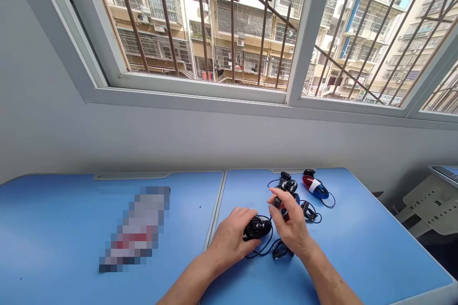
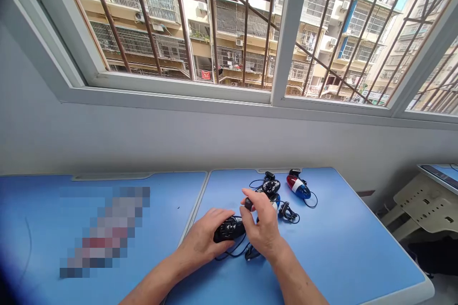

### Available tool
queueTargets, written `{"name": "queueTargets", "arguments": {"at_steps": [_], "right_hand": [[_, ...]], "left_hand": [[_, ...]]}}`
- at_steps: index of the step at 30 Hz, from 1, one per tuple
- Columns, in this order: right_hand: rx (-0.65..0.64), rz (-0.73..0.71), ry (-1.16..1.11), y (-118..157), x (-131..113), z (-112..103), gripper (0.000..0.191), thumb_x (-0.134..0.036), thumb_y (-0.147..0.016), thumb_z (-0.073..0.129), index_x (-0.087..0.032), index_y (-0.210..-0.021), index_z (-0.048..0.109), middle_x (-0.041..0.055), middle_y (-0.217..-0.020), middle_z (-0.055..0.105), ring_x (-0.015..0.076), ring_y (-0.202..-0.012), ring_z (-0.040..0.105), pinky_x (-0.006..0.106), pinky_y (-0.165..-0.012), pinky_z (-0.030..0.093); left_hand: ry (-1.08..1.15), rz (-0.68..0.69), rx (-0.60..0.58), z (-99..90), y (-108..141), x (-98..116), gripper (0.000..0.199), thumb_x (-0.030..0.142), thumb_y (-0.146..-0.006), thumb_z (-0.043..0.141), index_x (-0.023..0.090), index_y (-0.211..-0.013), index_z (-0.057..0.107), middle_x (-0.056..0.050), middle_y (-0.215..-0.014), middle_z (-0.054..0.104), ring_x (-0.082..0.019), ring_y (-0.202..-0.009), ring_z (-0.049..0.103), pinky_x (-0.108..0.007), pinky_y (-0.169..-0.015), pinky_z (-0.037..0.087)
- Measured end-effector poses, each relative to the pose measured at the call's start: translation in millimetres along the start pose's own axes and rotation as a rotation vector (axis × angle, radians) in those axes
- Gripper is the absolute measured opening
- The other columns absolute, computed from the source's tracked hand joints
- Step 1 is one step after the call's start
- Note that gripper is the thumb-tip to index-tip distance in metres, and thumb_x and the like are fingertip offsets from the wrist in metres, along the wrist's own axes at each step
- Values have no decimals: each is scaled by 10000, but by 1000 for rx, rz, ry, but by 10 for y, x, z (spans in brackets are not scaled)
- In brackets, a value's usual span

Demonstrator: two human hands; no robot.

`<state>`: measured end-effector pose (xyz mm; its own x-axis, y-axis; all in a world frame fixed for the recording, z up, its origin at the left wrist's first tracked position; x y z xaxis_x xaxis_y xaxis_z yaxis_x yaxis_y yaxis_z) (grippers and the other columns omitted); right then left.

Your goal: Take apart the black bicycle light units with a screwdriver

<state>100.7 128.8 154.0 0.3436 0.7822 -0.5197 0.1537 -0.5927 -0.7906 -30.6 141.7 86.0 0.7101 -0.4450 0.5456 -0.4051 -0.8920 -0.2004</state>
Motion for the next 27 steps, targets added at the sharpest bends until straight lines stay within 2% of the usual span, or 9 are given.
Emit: {"name": "queueTargets", "arguments": {"at_steps": [3, 6, 9, 11, 13, 16, 22, 27], "right_hand": [[79, -81, 131, 8, -82, -51, 348, -209, -881, 590, -266, -1224, 587, 50, -908, 613, 175, -792, 579, 297, -643, 516], [109, -47, 172, 31, -41, -108, 352, -208, -880, 605, -267, -1226, 585, 39, -877, 616, 166, -734, 582, 286, -608, 521], [125, 17, 118, 67, 11, -161, 341, -206, -865, 622, -258, -1197, 564, 28, -890, 661, 161, -729, 629, 272, -597, 539], [99, 45, 65, 77, 18, -164, 274, -200, -863, 614, -251, -1128, 563, 23, -899, 689, 154, -720, 650, 264, -599, 548], [18, 52, 15, 71, 1, -119, 209, -189, -878, 582, -246, -1079, 565, 28, -924, 709, 149, -718, 656, 258, -592, 547], [-55, 44, -10, 53, -23, -78, 225, -170, -901, 527, -249, -1110, 557, 41, -971, 711, 155, -752, 651, 263, -592, 544], [63, -68, 138, 35, -65, -76, 277, -145, -890, 526, -235, -1151, 539, 75, -982, 633, 182, -831, 608, 277, -575, 525], [156, -94, 240, 35, -44, -135, 267, -230, -856, 644, -247, -1112, 571, 42, -872, 605, 171, -732, 583, 262, -515, 497]], "left_hand": [[2, 8, 15, -11, 6, 5, 342, 157, -691, 654, 236, -1017, 593, -24, -991, 665, -254, -920, 552, -348, -768, 462], [-3, 2, 15, -12, 9, 9, 380, 150, -689, 661, 241, -1049, 583, -27, -1000, 663, -259, -930, 556, -352, -774, 463], [-9, -14, 10, -9, 13, 9, 376, 156, -690, 668, 245, -1045, 579, -24, -977, 660, -261, -919, 560, -347, -763, 464], [-11, -23, 8, -12, 15, 11, 355, 158, -691, 671, 241, -1024, 581, -22, -959, 658, -259, -911, 561, -341, -755, 461], [-11, -29, 7, -15, 15, 14, 329, 155, -693, 671, 235, -999, 582, -20, -941, 655, -255, -899, 559, -333, -745, 456], [-10, -33, 1, -11, 13, 14, 312, 149, -695, 668, 227, -984, 580, -18, -937, 654, -251, -897, 553, -331, -742, 451], [-1, -16, 2, -9, 19, 20, 353, 143, -696, 675, 223, -1025, 576, -24, -976, 654, -252, -919, 544, -337, -765, 452], [-1, -19, -5, -13, 22, 27, 349, 145, -698, 675, 235, -1022, 581, -20, -972, 659, -253, -914, 545, -342, -766, 453]]}}
Point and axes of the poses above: each hand's wrist, its own y-axis away from the middle knuckle, its own z-axis out of the palm, x = y × z, the point moved 9 cm from there along -y, towards the middle knuckle
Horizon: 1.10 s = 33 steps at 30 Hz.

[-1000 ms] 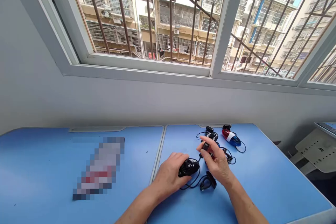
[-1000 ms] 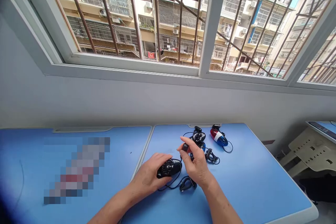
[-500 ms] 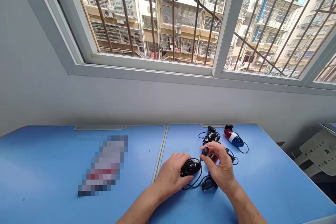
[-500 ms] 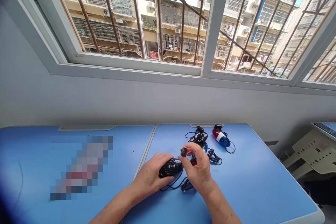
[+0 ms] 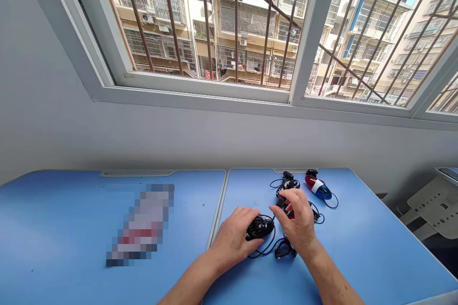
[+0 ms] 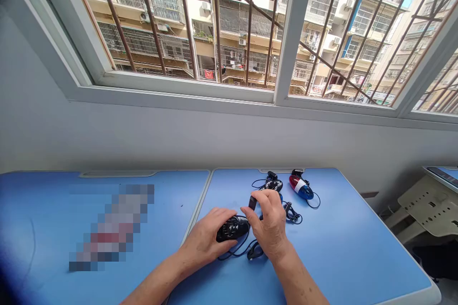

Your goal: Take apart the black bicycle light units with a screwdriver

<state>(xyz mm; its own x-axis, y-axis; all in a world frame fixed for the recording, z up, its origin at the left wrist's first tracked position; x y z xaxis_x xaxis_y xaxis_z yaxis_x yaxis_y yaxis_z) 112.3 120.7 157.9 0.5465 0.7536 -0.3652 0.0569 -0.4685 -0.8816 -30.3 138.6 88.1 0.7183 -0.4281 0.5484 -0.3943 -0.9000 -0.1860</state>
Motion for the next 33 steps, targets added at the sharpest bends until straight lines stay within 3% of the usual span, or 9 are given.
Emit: {"name": "queueTargets", "arguments": {"at_steps": [4, 9, 14, 19, 26, 33], "right_hand": [[-81, 57, -96, -33, 51, -30, 250, -185, -885, 600, -255, -1125, 583, 35, -898, 643, 135, -651, 585, 253, -522, 512], [-225, 32, -223, -37, -40, 36, 342, -130, -913, 494, -266, -1224, 543, 53, -996, 695, 159, -765, 634, 273, -586, 536], [-116, -4, -169, -23, -78, 59, 272, -158, -893, 543, -253, -1147, 555, 62, -977, 643, 184, -846, 611, 296, -621, 536], [-44, 14, -81, -34, -38, 2, 235, -164, -876, 595, -260, -1090, 585, 37, -920, 580, 137, -691, 572, 272, -560, 520], [-270, -27, -316, -17, -152, 89, 332, -102, -914, 453, -261, -1193, 537, 78, -1052, 679, 205, -979, 638, 330, -713, 561], [-63, 46, -216, 12, -18, 26, 233, -152, -867, 589, -256, -1074, 562, 48, -957, 621, 168, -814, 603, 266, -587, 518]], "left_hand": [[-9, -4, 10, 0, 0, -7, 332, 153, -695, 669, 234, -1004, 578, -25, -977, 663, -256, -909, 550, -347, -767, 452], [-6, -1, 20, 18, -8, -32, 332, 162, -692, 645, 247, -1005, 576, -19, -980, 663, -255, -913, 555, -341, -761, 454], [0, 23, 21, 32, -2, -25, 334, 153, -689, 640, 240, -1005, 577, -16, -971, 663, -249, -903, 549, -337, -758, 453], [-1, 20, 23, 15, 13, -2, 331, 156, -694, 640, 248, -1006, 579, -10, -975, 662, -246, -899, 549, -336, -756, 454], [-7, 3, 22, 5, 2, -7, 338, 144, -675, 654, 256, -986, 582, -11, -970, 664, -252, -905, 561, -331, -753, 461], [-11, 24, 25, 12, -5, -3, 298, 165, -702, 645, 250, -980, 581, -10, -951, 662, -248, -888, 555, -326, -747, 450]]}}
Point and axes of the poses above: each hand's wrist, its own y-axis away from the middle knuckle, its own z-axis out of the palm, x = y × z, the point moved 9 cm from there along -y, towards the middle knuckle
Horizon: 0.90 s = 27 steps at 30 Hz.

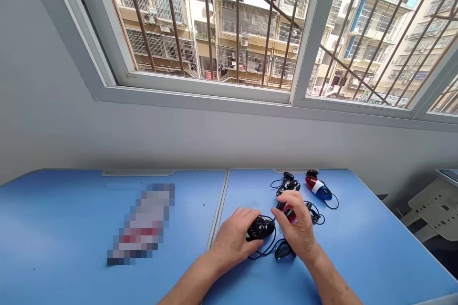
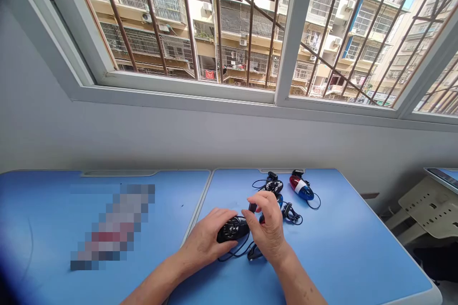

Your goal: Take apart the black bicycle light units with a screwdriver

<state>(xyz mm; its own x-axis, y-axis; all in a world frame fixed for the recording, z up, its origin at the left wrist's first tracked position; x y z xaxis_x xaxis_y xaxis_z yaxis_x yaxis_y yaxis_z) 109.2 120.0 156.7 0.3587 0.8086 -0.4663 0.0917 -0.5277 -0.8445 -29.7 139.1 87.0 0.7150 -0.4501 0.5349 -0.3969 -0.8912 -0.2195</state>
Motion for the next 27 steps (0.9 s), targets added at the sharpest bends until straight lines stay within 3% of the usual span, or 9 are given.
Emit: {"name": "queueTargets", "arguments": {"at_steps": [8, 11, 17, 22, 27], "right_hand": [[-91, 187, -86, 59, 148, 17, 266, -141, -922, 479, -249, -1164, 504, 69, -1069, 667, 173, -917, 642, 309, -735, 545], [-29, 115, -38, 52, 113, 15, 232, -183, -900, 539, -240, -1125, 527, 79, -1068, 633, 185, -921, 622, 292, -674, 543], [8, 95, 33, 50, 155, -36, 243, -169, -865, 612, -257, -1083, 551, 23, -954, 598, 117, -665, 554, 248, -564, 506], [-114, 114, -34, 50, 112, 6, 313, -107, -887, 523, -272, -1151, 540, 37, -1022, 668, 151, -792, 603, 260, -617, 515], [-64, 67, -5, 52, 75, 35, 312, -147, -840, 612, -258, -1124, 542, 46, -1003, 636, 174, -855, 594, 275, -641, 523]], "left_hand": [[15, -27, -11, 7, 8, -10, 357, 136, -689, 672, 229, -1021, 579, -26, -988, 660, -252, -915, 543, -335, -768, 445], [22, -21, -14, 13, 6, -2, 345, 145, -697, 676, 228, -1019, 581, -23, -987, 659, -250, -911, 540, -338, -770, 446], [25, -36, -22, 12, 12, -11, 382, 150, -694, 680, 226, -1055, 578, -27, -1027, 661, -256, -935, 536, -348, -788, 447], [16, -35, -19, 17, 8, -22, 360, 147, -692, 666, 229, -1032, 582, -20, -1005, 664, -252, -918, 539, -342, -772, 446], [17, -22, -11, 25, 6, -15, 347, 136, -687, 665, 224, -1014, 585, -21, -991, 662, -250, -911, 541, -335, -766, 444]]}}
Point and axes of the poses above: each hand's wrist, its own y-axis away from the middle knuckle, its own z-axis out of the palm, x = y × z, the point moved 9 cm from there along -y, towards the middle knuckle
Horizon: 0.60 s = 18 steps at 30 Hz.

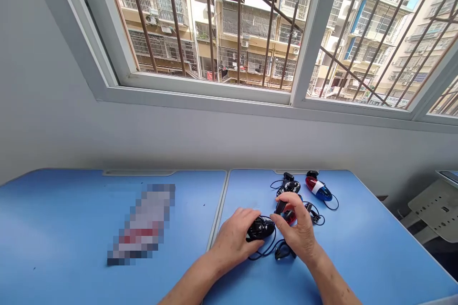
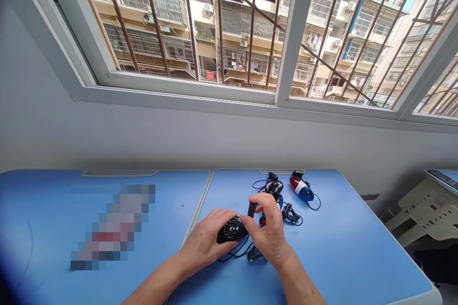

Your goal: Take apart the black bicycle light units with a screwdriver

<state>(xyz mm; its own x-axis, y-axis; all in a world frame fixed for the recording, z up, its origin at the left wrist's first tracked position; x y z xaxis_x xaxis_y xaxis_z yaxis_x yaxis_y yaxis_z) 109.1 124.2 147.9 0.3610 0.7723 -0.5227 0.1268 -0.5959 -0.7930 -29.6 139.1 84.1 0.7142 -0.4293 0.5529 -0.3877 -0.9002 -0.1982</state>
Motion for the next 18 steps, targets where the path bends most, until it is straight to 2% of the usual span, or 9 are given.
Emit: {"name": "queueTargets", "arguments": {"at_steps": [3, 6, 9, 14, 18], "right_hand": [[73, -6, 24, -5, 20, -64, 279, -159, -841, 630, -258, -1091, 555, 37, -971, 603, 149, -766, 574, 252, -578, 504], [10, 13, -18, -12, 36, -72, 249, -134, -865, 584, -259, -1080, 565, 33, -966, 618, 138, -738, 584, 242, -562, 492], [-53, 41, -46, 1, 38, -62, 302, -101, -871, 531, -262, -1127, 547, 37, -995, 652, 143, -765, 605, 247, -586, 494], [-22, 35, -35, 17, 29, -53, 271, -140, -840, 592, -258, -1080, 541, 27, -946, 631, 157, -799, 599, 260, -625, 505], [9, 45, -34, 3, 66, -99, 238, -167, -840, 630, -258, -1047, 557, 22, -957, 594, 125, -699, 561, 245, -577, 497]], "left_hand": [[3, -1, -4, -3, 10, 1, 359, 143, -690, 672, 225, -1028, 583, -18, -1002, 661, -250, -917, 541, -339, -773, 445], [7, -10, -3, -10, 19, -11, 364, 146, -691, 674, 232, -1033, 582, -15, -1005, 661, -252, -925, 544, -338, -778, 444], [12, -13, -1, -9, 18, -19, 345, 152, -692, 676, 234, -1015, 586, -16, -1011, 659, -253, -935, 545, -335, -777, 443], [10, -14, -7, -21, 7, 7, 348, 151, -695, 675, 224, -1024, 587, -19, -992, 659, -250, -917, 541, -337, -768, 443], [13, -20, -12, -29, 9, 14, 351, 145, -695, 676, 221, -1027, 589, -24, -999, 656, -252, -926, 540, -340, -778, 445]]}}
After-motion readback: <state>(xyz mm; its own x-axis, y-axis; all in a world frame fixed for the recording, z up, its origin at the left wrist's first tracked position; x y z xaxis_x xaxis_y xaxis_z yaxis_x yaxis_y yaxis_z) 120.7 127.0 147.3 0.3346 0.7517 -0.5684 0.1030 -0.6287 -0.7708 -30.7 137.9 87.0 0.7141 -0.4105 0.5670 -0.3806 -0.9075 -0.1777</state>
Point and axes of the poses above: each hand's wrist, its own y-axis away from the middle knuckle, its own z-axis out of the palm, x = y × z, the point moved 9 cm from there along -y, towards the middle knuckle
